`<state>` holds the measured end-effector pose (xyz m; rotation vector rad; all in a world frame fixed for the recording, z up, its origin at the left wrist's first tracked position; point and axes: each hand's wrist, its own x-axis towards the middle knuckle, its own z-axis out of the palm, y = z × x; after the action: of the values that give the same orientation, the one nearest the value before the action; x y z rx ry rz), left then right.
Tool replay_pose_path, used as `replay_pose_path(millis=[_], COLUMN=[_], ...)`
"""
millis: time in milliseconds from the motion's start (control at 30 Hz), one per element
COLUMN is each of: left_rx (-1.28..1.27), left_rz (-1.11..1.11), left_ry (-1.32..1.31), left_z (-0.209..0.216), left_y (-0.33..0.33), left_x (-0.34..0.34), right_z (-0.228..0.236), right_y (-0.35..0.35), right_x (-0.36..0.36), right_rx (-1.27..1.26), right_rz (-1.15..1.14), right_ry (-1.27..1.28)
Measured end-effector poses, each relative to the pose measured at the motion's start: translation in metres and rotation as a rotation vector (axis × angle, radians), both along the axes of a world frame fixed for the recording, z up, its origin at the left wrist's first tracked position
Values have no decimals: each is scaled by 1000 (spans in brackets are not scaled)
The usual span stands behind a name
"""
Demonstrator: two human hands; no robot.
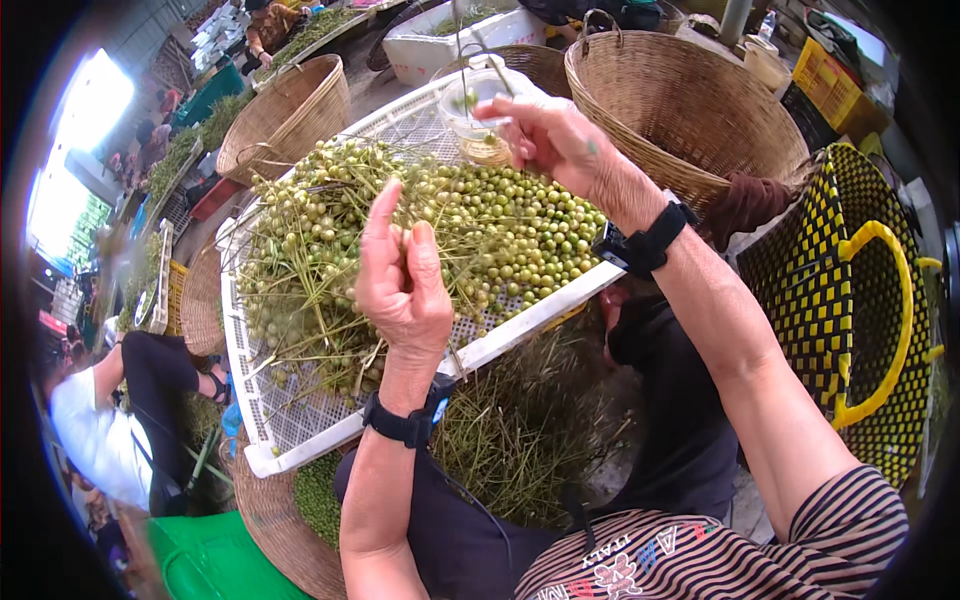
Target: Picking small green produce/seeds from stems into a tray.
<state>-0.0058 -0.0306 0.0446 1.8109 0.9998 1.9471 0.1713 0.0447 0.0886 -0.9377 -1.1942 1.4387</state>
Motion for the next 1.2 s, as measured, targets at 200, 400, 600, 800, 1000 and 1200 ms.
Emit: replay_pose_path(millis=[200, 400, 600, 800, 1000, 1200], left_rx=[-394, -418, -448, -712, -743, -668], left_rz=[-173, -202, -33, -222, -404, -584], left_ry=[-136, -566, -164, -422, -453, -417], left_z=[-9, -10, -8, -14, -14, -15], left_y=[22, 35, 32, 41, 35, 32], left_x=[1, -11, -5, -36, -40, -54], right_z=[-4, -41, -61, -46, -53, -63], right_y=[10, 5, -15, -1, -8, 3], right_x=[5, -21, -51, -24, -43, -52], right_rx=[139, 12, 707, 244, 285, 379], right_rz=[69, 248, 81, 164, 314, 248], right_ry=[134, -66, -611, -545, -374, -345])
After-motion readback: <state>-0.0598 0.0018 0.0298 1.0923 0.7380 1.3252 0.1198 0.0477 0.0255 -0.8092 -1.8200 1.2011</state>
